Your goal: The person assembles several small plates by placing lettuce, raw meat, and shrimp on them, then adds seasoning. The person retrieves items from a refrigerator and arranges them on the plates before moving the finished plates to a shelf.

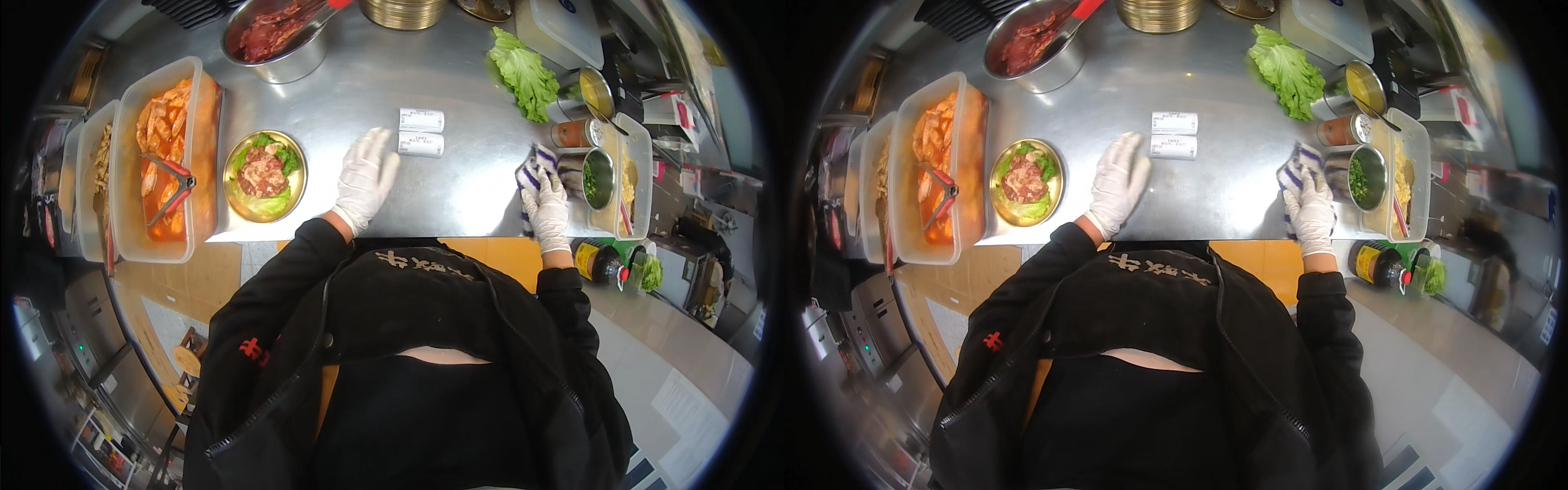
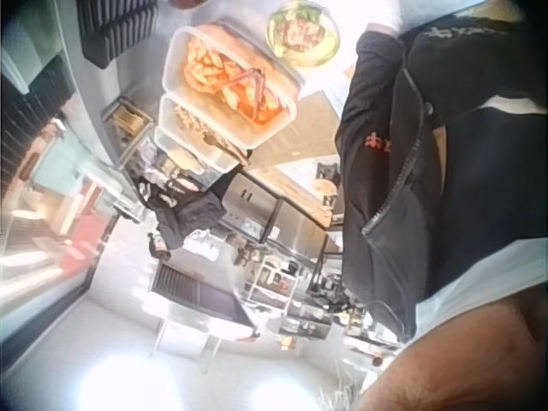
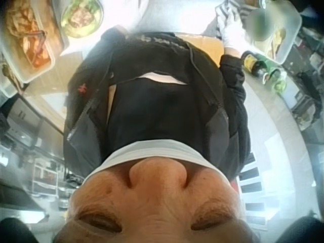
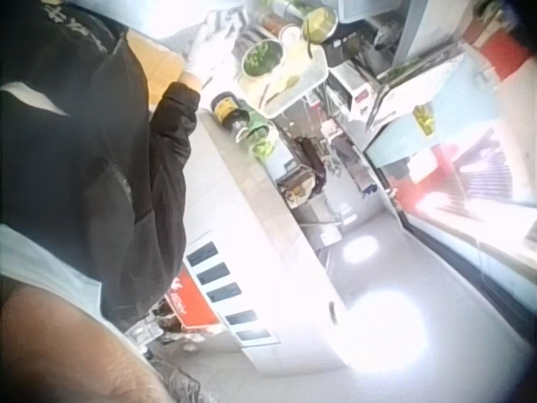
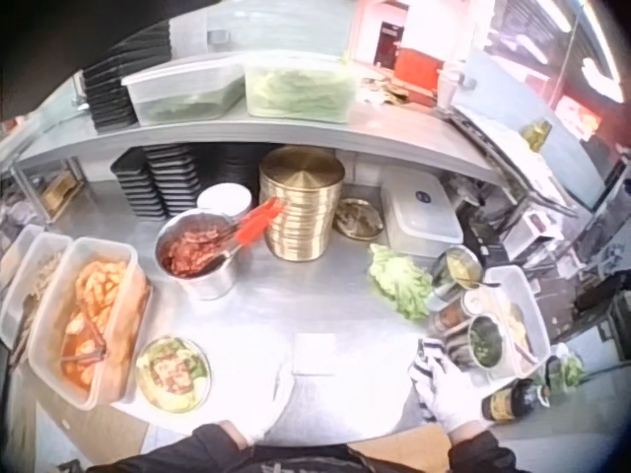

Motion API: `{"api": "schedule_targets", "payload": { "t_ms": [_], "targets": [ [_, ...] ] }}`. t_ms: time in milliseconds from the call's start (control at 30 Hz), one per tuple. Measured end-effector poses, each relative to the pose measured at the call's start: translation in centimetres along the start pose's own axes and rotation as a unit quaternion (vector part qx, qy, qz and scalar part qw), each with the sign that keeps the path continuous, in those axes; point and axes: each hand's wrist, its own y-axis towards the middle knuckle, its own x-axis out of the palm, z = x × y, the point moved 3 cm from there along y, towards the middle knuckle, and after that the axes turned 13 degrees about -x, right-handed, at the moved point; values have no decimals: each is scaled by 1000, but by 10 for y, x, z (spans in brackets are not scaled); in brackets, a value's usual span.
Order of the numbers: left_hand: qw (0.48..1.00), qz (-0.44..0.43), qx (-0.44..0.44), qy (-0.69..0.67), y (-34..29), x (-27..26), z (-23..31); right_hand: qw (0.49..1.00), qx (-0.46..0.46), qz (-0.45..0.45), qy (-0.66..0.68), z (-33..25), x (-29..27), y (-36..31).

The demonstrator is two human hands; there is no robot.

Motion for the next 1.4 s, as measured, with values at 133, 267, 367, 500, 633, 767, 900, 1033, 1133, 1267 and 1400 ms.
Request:
{"api": "schedule_targets", "payload": {
  "t_ms": [133,267,367,500,633,767,900,1033,1133,1267,1400],
  "targets": [
    [987,5,-144,-72,30,3,12,991,-116,29,59,-38,2,5],
    [987,-3,-161,-6,51,20,22,953,-114,111,257,-73,-1,51],
    [975,3,-172,-141,49,20,18,937,-62,235,249,-85,5,124],
    [874,-61,-243,-416,-6,-9,3,947,-53,278,152,-107,18,204],
    [913,32,-227,-336,-82,-67,-7,954,-187,207,108,-162,21,242],
    [808,150,-345,-453,-145,-91,-17,907,-390,100,123,-245,32,214],
    [769,241,-364,-467,-176,-90,-13,831,-506,59,224,-322,31,208],
    [735,287,-364,-495,-192,-84,-3,793,-585,11,170,-382,33,225],
    [744,286,-363,-483,-196,-90,0,751,-638,19,170,-368,31,227],
    [755,253,-327,-508,-188,-101,-9,707,-660,-22,254,-301,23,185],
    [782,154,-296,-527,-158,-98,-17,712,-646,-112,251,-221,13,80]
  ]
}}
